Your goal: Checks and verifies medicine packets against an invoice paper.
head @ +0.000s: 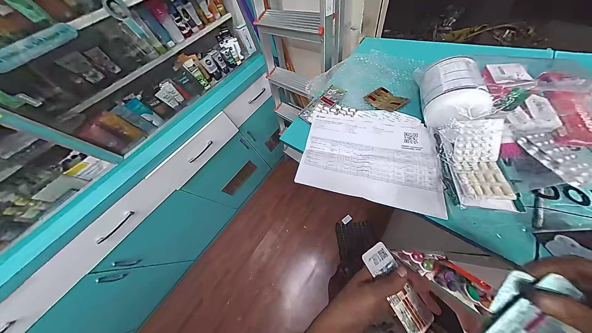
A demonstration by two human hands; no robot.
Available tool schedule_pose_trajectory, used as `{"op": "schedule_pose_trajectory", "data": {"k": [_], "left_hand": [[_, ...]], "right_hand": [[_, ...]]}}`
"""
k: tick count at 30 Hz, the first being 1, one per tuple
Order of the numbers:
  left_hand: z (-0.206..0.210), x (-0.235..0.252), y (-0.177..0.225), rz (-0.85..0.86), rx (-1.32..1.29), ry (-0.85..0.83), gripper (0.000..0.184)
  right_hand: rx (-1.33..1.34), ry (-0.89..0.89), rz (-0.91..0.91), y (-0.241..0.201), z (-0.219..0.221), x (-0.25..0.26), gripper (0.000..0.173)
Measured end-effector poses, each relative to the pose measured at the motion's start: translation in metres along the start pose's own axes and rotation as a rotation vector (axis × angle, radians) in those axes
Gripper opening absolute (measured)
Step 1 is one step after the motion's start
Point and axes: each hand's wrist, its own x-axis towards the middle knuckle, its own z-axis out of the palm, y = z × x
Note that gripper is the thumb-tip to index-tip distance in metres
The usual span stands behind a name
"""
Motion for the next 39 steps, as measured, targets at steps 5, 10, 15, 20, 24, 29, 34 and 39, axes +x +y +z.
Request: {"op": "schedule_pose_trajectory", "data": {"k": [5,10,15,20,24,29,34,39], "left_hand": [[-0.014,0.014,0.029,0.041,-0.016,0.043,0.022],[-0.034,0.028,0.057,0.019,-0.059,0.075,0.022],[-0.045,0.045,0.086,0.095,-0.143,0.046,0.012],[-0.066,0.060,0.107,0.446,0.179,-0.161,0.016],[-0.082,0.062,0.143,0.542,0.376,-0.202,0.021],[-0.101,0.062,0.164,0.537,0.385,-0.280,0.046],[-0.116,0.064,0.162,0.495,0.240,-0.346,0.076],[-0.124,0.062,0.172,0.415,0.085,-0.290,0.035]], "right_hand": [[0.048,0.002,0.094,0.025,0.038,0.052,0.017],[0.227,0.052,0.087,0.037,0.053,0.096,0.018],[0.567,0.075,0.145,0.032,0.050,0.129,0.018],[0.631,0.232,0.195,0.024,0.064,0.158,0.011],[0.693,0.401,0.208,0.023,0.089,0.174,0.007],[0.738,0.442,0.219,0.015,0.120,0.185,0.008],[0.726,0.430,0.228,0.005,0.153,0.184,0.010],[0.701,0.509,0.252,0.005,0.174,0.186,0.013]]}}
